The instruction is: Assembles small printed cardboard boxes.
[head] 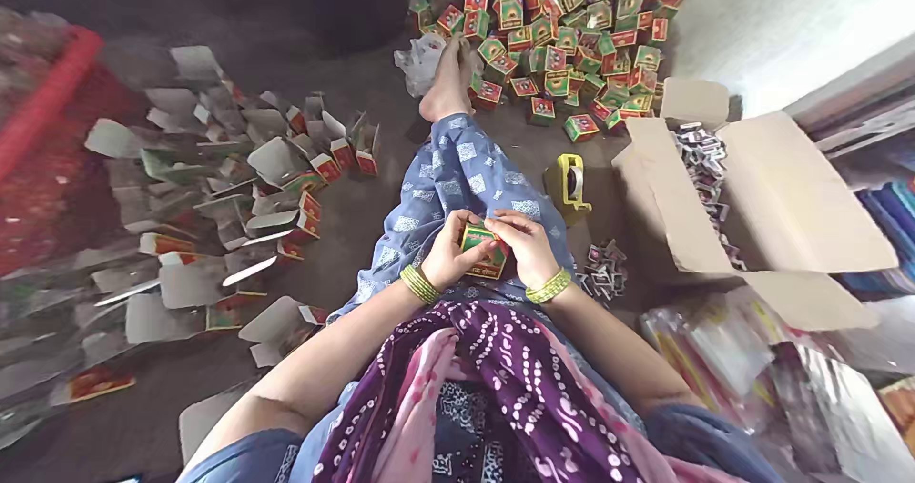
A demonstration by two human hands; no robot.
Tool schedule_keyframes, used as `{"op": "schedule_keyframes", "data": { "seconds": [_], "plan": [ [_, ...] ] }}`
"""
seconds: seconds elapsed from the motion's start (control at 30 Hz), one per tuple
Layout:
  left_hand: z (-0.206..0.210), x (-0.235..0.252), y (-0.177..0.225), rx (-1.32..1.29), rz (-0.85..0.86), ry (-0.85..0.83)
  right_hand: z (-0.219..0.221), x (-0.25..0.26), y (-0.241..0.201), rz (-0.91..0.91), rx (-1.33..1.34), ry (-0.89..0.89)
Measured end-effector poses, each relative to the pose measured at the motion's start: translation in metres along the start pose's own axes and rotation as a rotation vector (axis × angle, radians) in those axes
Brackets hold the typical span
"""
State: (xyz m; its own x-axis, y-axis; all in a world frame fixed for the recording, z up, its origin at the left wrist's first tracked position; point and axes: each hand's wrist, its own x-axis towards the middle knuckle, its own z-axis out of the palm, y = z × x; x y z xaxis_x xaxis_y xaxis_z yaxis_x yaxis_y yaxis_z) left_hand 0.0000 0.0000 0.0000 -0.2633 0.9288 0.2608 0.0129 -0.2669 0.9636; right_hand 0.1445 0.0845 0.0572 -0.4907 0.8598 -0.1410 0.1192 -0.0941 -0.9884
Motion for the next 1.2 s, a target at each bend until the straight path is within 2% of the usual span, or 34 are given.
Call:
{"op": "schedule_keyframes", "data": {
  "seconds": [0.2,0.27,0.33,0.4,0.47,0.53,0.67,0.73,0.83,0.93,1.07,1.2],
  "plan": [
    [-0.005,-0.005,0.009,0.151,0.083,-0.088,-0.001,-0.002,-0.009,-0.001,-0.087,0.079],
    [-0.009,-0.006,0.014,0.135,0.083,-0.129,-0.006,-0.003,-0.004,-0.097,-0.14,-0.003],
    [-0.013,-0.004,0.021,0.045,0.048,-0.119,-0.011,-0.007,0.003,-0.152,-0.225,-0.165],
    [-0.022,-0.003,0.026,-0.035,-0.058,-0.101,-0.013,-0.01,0.01,-0.201,-0.327,-0.263],
    [-0.041,-0.003,0.033,0.001,-0.176,-0.062,-0.013,-0.011,0.014,-0.19,-0.368,-0.29],
    [-0.071,-0.006,0.043,0.19,-0.259,0.065,-0.014,-0.011,0.014,-0.147,-0.358,-0.304],
    [-0.151,-0.029,0.053,1.004,-0.36,0.395,-0.015,-0.013,0.003,0.018,-0.217,-0.272],
    [-0.188,-0.049,0.053,1.21,-0.53,0.474,-0.014,-0.014,-0.003,0.101,-0.142,-0.261],
    [-0.224,-0.081,0.047,1.277,-0.749,0.54,-0.013,-0.014,-0.007,0.188,-0.057,-0.277],
    [-0.233,-0.096,0.049,1.301,-0.89,0.54,-0.013,-0.014,-0.018,0.278,-0.003,-0.336],
    [-0.224,-0.105,0.049,1.383,-0.911,0.477,-0.019,-0.003,-0.037,0.405,-0.145,-0.565],
    [-0.223,-0.114,0.049,1.477,-0.871,0.475,-0.021,0.033,-0.059,0.465,-0.463,-0.764]
  ]
}}
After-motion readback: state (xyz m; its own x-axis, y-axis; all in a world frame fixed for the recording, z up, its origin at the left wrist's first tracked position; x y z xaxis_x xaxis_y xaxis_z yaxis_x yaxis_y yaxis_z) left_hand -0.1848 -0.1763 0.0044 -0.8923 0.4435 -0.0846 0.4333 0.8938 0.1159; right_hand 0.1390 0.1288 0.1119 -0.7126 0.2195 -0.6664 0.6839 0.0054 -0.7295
